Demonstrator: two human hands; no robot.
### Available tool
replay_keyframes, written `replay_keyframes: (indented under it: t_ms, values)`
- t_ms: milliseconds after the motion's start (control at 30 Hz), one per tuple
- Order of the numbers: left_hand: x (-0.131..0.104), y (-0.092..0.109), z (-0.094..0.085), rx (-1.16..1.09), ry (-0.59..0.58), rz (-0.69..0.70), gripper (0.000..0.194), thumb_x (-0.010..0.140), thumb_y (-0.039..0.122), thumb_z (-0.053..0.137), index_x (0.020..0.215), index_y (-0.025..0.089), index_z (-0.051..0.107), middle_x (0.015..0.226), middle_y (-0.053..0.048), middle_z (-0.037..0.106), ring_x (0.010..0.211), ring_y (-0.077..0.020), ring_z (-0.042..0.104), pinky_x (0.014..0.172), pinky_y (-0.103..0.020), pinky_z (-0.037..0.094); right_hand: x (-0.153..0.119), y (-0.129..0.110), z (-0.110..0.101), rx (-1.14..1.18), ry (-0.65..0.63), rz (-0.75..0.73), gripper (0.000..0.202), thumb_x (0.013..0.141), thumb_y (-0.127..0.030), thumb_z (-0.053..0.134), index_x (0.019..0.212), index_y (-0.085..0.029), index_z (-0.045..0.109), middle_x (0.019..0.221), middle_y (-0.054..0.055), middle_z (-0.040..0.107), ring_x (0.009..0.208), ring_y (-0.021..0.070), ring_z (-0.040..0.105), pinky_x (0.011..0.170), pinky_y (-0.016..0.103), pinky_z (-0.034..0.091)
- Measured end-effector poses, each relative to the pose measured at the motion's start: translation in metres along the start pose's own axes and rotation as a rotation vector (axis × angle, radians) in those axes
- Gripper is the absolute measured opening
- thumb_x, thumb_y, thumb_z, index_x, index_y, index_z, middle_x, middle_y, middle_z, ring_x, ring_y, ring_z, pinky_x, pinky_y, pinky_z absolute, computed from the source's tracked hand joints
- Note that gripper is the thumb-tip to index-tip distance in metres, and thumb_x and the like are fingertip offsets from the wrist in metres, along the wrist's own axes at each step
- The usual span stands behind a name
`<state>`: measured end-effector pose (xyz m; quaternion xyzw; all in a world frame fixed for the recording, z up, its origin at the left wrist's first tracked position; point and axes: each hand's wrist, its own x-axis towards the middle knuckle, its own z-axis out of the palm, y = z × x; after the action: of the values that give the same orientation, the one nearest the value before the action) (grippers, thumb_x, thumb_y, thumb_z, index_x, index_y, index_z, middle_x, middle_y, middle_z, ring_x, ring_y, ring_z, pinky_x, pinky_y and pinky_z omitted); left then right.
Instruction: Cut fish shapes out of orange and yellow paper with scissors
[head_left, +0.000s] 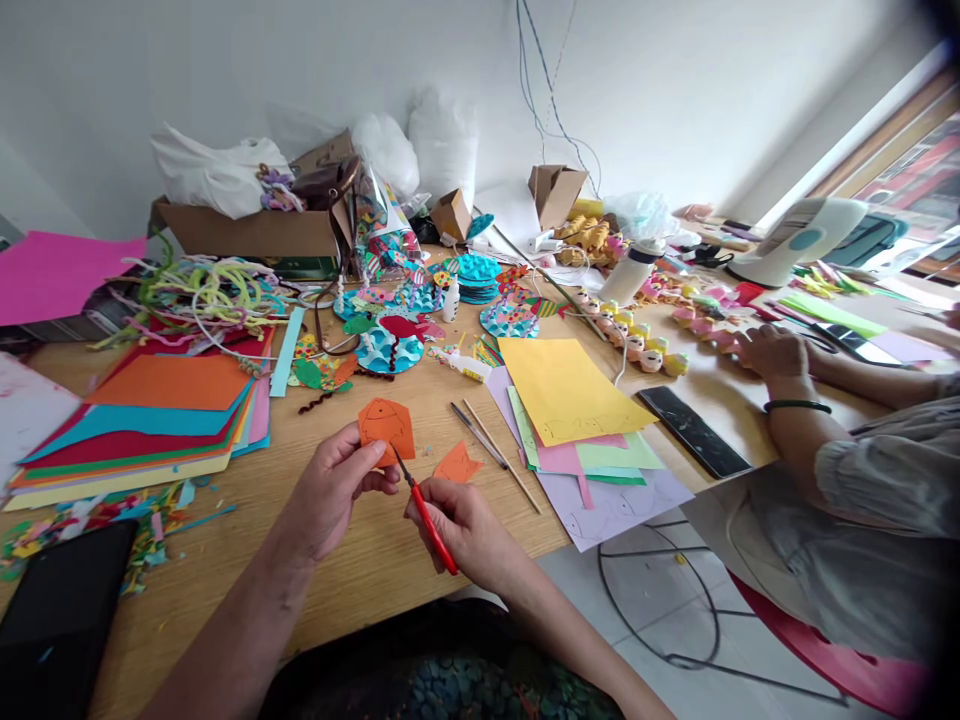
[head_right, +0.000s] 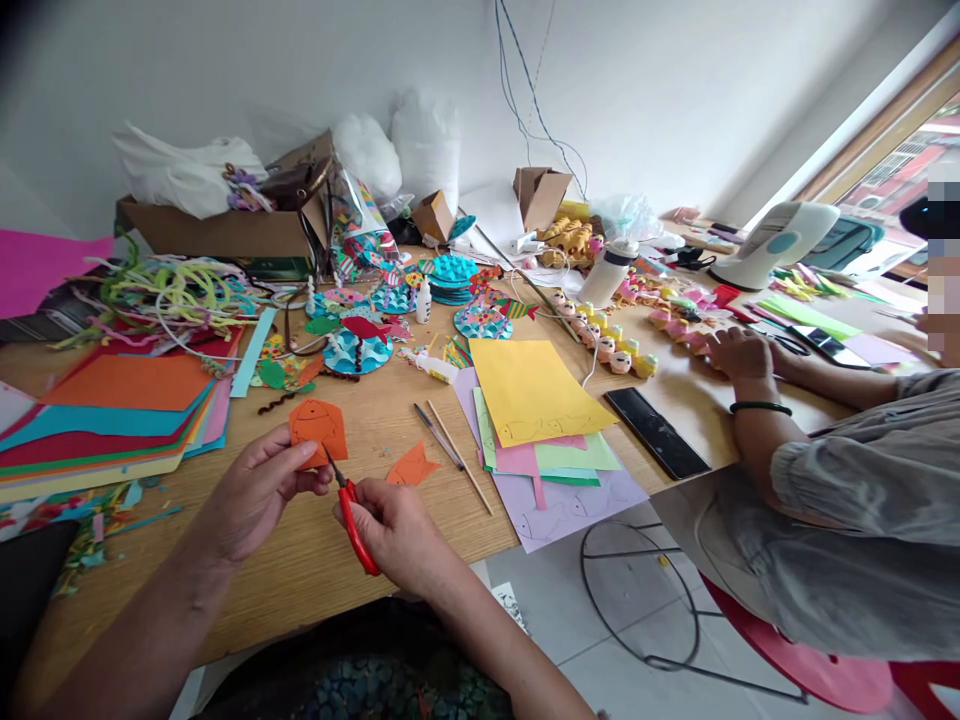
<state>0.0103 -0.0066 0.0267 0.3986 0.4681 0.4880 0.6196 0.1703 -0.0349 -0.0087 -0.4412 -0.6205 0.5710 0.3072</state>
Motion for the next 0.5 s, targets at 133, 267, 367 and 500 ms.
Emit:
replay_keyframes:
  t_ms: [133,267,367,500]
  values:
    - [0.0002,-0.0002,0.0,0.002,-0.005,-0.003,0.013,0.067,0.027,0.069,0.068,0.015,0.063,0.058,0.001,0.063,0.053,-0.012,0.058,0.05,-0.023,0.049,0.0002,-0.0005,-0.0006,-0.016,-0.002,-0.02,0.039,0.089,-0.05,0.044,0.073,-0.015,0.052,0.056,-0.004,0.038,0.049,0.0073,0.036,0.044,0.019,0.028]
    - [0.0003,-0.001,-0.0002,0.011,0.004,-0.001,0.014,0.065,0.028,0.069,0.067,0.015,0.063,0.058,0.001,0.062,0.053,-0.0124,0.057,0.051,-0.024,0.049,-0.0001,-0.0011,-0.0018,-0.056,0.005,-0.03,0.04,0.089,-0.051,0.043,0.071,-0.015,0.051,0.057,-0.004,0.039,0.051,0.0078,0.036,0.046,0.02,0.029]
    - [0.0015,-0.0006,-0.003,0.044,0.008,-0.015,0.017,0.066,0.03,0.07,0.072,0.016,0.065,0.062,0.0,0.063,0.056,-0.0135,0.058,0.053,-0.026,0.05,-0.0008,-0.0005,-0.0034,-0.076,-0.002,-0.027,0.041,0.089,-0.051,0.042,0.071,-0.015,0.052,0.058,-0.003,0.04,0.052,0.0083,0.037,0.047,0.02,0.029]
    - [0.0057,0.0026,-0.009,0.138,0.012,0.045,0.02,0.068,0.031,0.069,0.083,0.017,0.069,0.07,0.0,0.065,0.059,-0.0114,0.054,0.051,-0.021,0.044,-0.001,0.0006,-0.0061,-0.129,-0.022,-0.024,0.039,0.09,-0.048,0.043,0.071,-0.015,0.053,0.059,-0.003,0.042,0.054,0.0088,0.037,0.049,0.021,0.029]
